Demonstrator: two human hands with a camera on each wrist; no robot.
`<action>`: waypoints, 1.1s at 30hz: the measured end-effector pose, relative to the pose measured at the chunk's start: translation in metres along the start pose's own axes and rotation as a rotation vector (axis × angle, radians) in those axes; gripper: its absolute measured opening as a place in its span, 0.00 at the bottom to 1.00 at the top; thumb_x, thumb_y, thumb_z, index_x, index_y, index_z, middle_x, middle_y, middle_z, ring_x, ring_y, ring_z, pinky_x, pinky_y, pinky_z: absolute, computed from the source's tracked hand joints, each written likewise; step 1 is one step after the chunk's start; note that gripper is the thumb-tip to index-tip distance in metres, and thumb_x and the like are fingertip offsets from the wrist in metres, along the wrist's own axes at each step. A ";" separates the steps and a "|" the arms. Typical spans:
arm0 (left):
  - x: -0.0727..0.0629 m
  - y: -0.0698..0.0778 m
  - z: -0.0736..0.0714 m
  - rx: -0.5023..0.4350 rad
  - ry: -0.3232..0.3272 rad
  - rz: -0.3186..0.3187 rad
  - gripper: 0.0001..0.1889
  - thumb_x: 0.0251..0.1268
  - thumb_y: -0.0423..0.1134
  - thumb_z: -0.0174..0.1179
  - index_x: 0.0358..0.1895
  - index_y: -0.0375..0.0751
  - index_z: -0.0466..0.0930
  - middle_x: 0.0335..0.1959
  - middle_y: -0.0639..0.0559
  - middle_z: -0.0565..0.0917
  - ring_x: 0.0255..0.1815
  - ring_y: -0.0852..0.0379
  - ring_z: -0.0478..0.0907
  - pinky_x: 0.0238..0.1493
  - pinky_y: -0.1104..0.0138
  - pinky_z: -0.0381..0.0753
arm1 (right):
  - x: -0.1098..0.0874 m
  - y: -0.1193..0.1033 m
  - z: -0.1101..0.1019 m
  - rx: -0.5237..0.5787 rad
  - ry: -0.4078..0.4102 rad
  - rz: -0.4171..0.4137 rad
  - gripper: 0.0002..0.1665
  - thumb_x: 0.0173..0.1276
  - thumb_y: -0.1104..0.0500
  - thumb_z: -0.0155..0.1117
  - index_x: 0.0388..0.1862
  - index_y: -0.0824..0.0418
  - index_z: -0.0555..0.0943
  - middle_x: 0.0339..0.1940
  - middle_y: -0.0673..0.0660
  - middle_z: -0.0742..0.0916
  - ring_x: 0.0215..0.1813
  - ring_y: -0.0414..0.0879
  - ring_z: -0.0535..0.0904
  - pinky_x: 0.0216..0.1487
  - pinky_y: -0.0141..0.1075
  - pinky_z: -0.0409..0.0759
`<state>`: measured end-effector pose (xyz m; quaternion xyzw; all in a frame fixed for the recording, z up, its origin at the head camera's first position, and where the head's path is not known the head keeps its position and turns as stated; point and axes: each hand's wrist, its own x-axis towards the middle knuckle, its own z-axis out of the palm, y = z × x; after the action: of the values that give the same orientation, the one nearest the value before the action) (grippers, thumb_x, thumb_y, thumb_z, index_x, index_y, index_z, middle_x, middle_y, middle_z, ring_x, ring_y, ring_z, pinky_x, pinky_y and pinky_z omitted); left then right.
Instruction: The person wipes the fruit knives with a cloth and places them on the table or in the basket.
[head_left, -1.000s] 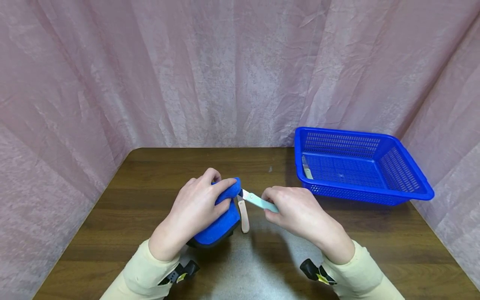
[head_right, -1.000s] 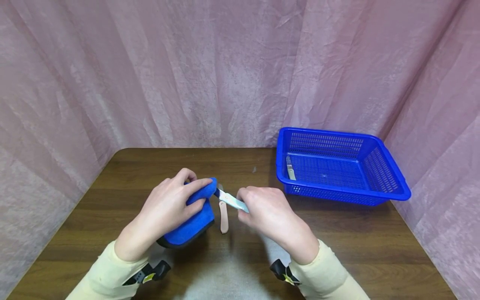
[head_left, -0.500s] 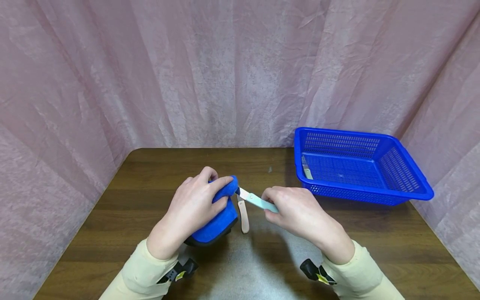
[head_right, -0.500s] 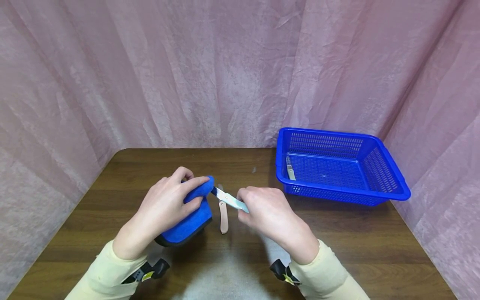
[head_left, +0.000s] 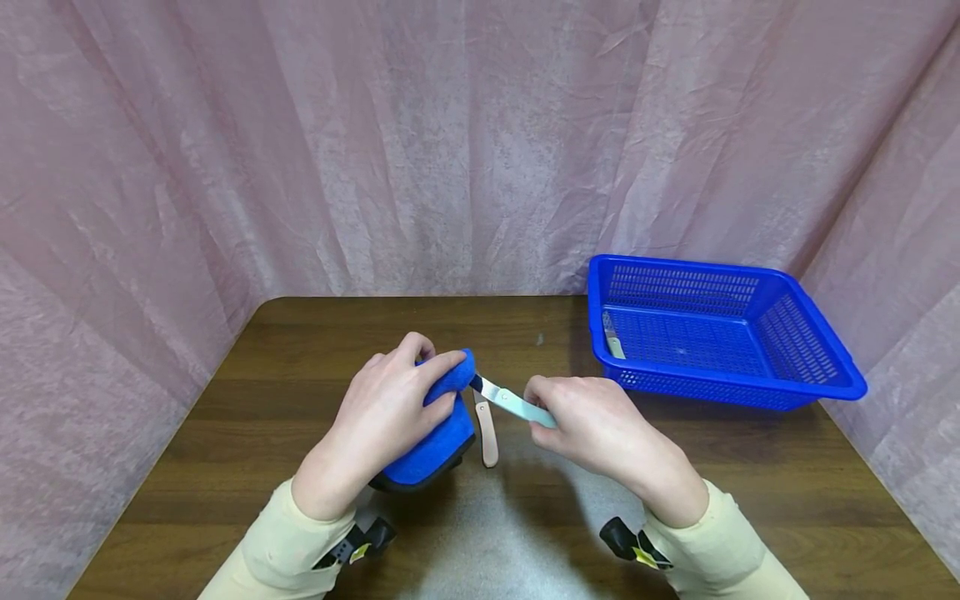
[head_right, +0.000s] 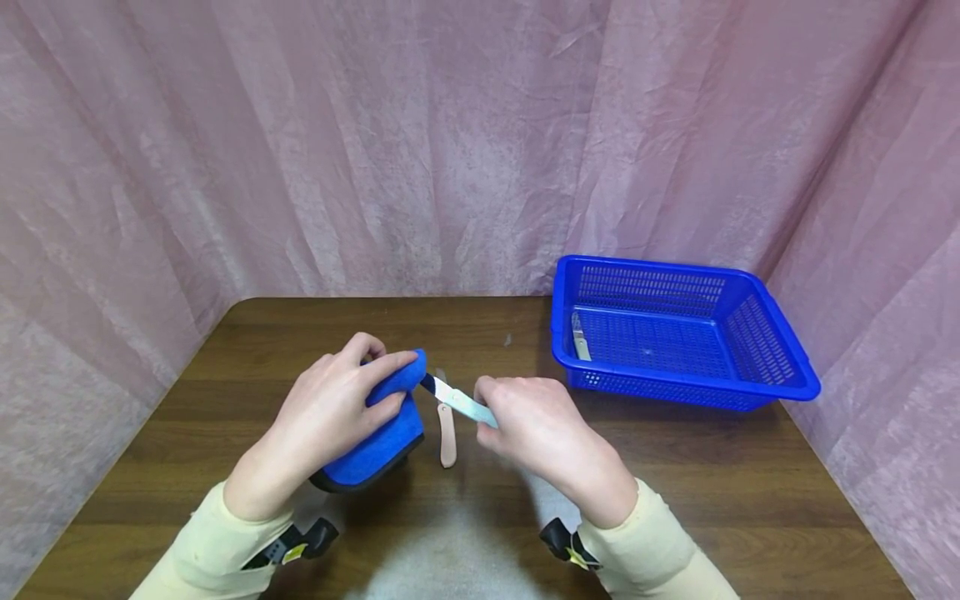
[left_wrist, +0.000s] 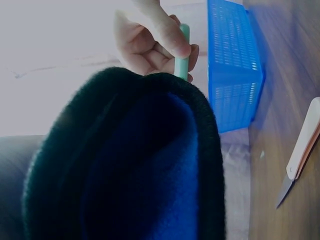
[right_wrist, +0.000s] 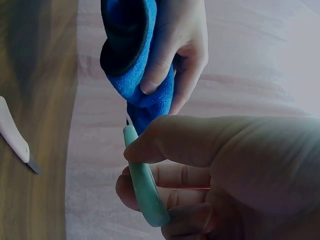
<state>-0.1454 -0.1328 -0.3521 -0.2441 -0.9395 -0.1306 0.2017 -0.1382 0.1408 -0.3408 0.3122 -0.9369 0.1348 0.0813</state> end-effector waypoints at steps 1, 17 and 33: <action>0.000 0.000 0.000 -0.001 0.000 0.000 0.25 0.68 0.43 0.73 0.69 0.52 0.89 0.51 0.44 0.83 0.38 0.50 0.85 0.45 0.52 0.84 | 0.000 0.000 0.000 -0.001 -0.001 -0.002 0.09 0.64 0.60 0.78 0.36 0.48 0.85 0.22 0.36 0.77 0.23 0.35 0.70 0.24 0.38 0.72; 0.001 0.001 -0.002 -0.021 0.013 -0.009 0.26 0.69 0.43 0.74 0.70 0.53 0.88 0.54 0.43 0.83 0.43 0.48 0.86 0.48 0.51 0.85 | -0.001 0.001 0.001 0.023 -0.030 0.017 0.10 0.66 0.59 0.77 0.40 0.52 0.83 0.19 0.41 0.77 0.20 0.40 0.69 0.21 0.40 0.69; 0.001 0.003 -0.004 -0.025 0.022 -0.010 0.26 0.69 0.43 0.73 0.70 0.53 0.88 0.54 0.45 0.83 0.43 0.48 0.85 0.48 0.51 0.84 | 0.000 0.002 0.000 0.088 -0.022 0.044 0.12 0.70 0.65 0.74 0.49 0.56 0.83 0.22 0.44 0.76 0.22 0.40 0.70 0.23 0.37 0.68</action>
<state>-0.1429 -0.1310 -0.3476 -0.2405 -0.9367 -0.1463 0.2084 -0.1394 0.1429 -0.3412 0.2961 -0.9376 0.1742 0.0541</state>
